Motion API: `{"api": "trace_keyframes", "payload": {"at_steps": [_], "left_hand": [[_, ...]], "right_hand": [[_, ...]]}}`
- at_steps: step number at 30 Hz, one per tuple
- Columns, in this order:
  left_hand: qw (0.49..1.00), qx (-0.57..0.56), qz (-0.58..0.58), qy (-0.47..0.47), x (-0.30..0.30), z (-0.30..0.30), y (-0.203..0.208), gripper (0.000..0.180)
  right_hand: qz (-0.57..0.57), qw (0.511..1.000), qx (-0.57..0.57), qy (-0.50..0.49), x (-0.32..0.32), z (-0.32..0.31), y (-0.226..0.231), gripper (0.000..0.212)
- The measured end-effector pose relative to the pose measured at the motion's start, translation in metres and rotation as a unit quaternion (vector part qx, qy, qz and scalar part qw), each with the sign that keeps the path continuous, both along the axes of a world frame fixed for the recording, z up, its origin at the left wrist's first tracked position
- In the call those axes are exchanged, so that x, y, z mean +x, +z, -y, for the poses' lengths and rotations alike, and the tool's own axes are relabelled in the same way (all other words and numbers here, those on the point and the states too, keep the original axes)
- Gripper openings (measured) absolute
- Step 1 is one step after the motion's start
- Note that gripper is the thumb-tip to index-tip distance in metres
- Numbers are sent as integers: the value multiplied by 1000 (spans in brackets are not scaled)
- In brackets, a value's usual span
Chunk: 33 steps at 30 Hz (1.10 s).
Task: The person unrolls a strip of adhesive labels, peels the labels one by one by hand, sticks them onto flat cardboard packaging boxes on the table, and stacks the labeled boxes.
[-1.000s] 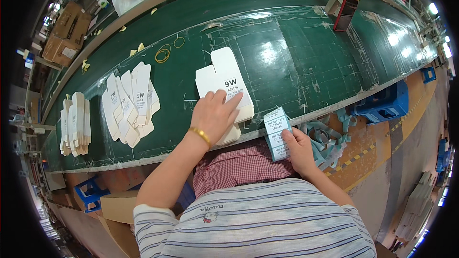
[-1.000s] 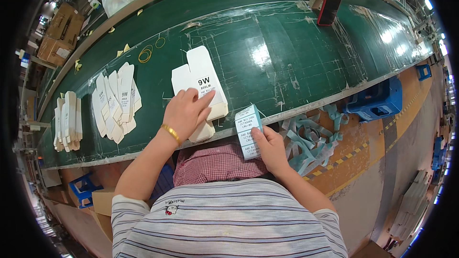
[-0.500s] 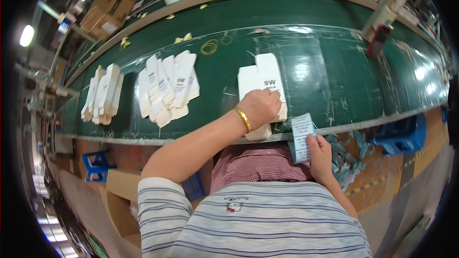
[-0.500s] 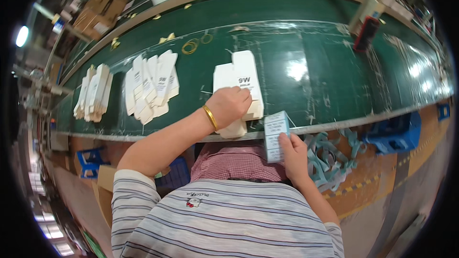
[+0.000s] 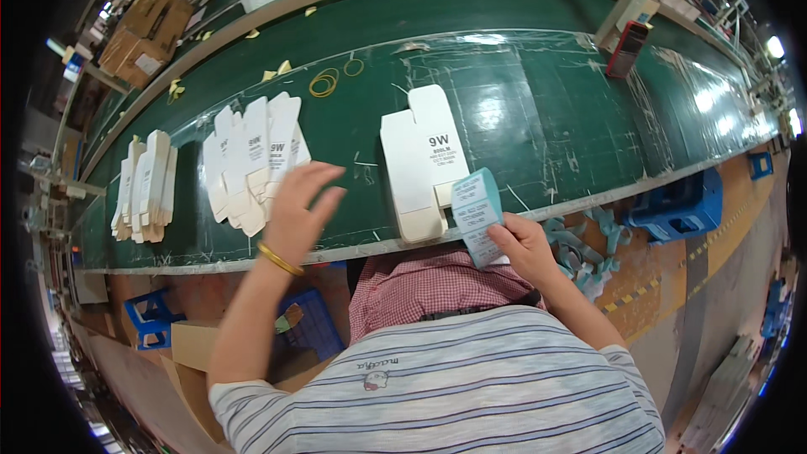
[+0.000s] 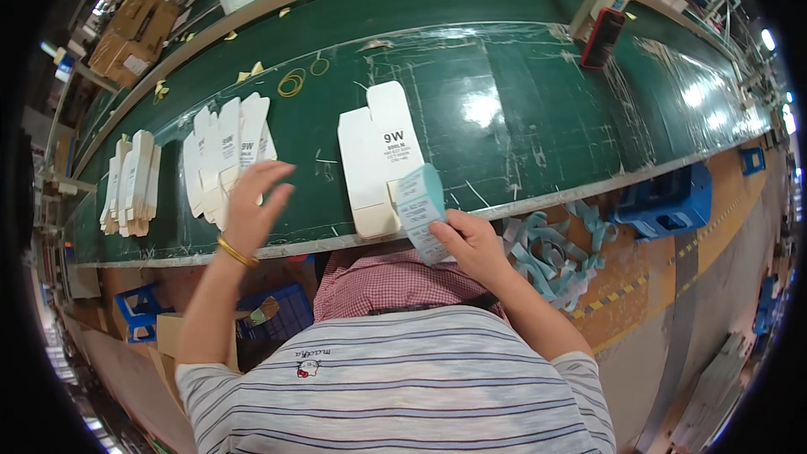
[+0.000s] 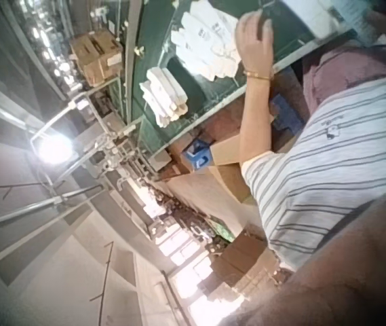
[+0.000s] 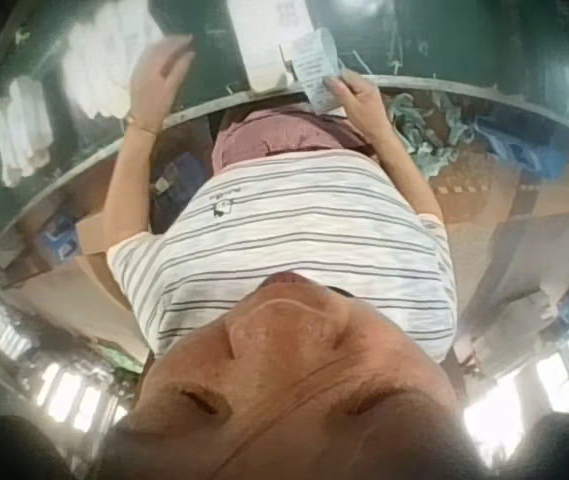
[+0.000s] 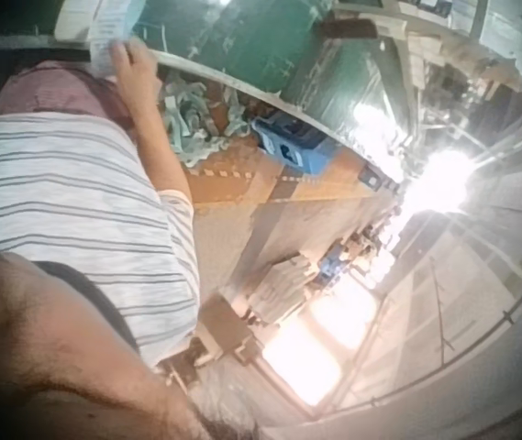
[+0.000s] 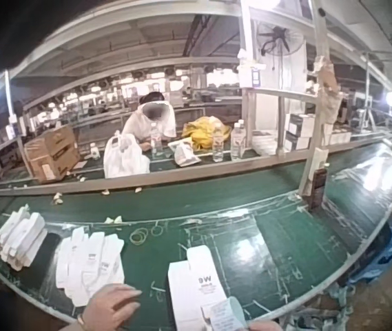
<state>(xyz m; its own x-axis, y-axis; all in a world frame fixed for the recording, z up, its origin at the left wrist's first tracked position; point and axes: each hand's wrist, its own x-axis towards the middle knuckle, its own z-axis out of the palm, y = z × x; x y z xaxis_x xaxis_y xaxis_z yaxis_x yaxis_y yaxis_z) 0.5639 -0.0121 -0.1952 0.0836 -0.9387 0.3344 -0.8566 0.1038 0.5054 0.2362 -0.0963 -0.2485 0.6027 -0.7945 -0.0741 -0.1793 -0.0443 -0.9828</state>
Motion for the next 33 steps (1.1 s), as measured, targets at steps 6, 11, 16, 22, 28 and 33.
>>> {"api": "trace_keyframes", "payload": {"at_steps": [6, 11, 16, 22, 28, 33], "left_hand": [[787, 191, -585, -45, -111, 36, -27, 45], [788, 184, -583, -71, -125, 43, -19, 21], [868, 142, -466, -94, -127, 48, -19, 25], [865, 162, -463, -107, -128, 47, -27, 26], [830, 151, -531, -76, -125, 53, -33, 23], [818, 177, -546, -39, -122, 56, -31, 23]], "right_hand": [[0, 994, -76, 81, -9, 10, -4, 23], [59, 998, 11, -7, -3, 9, 10, 49], [-27, 999, 38, -19, 5, 16, 19, 23], [-36, 997, 27, -62, 11, 18, 16, 17], [37, 992, 79, -89, 22, 15, 14, 21], [-6, 992, 86, -97, 29, 13, 9, 23]]}}
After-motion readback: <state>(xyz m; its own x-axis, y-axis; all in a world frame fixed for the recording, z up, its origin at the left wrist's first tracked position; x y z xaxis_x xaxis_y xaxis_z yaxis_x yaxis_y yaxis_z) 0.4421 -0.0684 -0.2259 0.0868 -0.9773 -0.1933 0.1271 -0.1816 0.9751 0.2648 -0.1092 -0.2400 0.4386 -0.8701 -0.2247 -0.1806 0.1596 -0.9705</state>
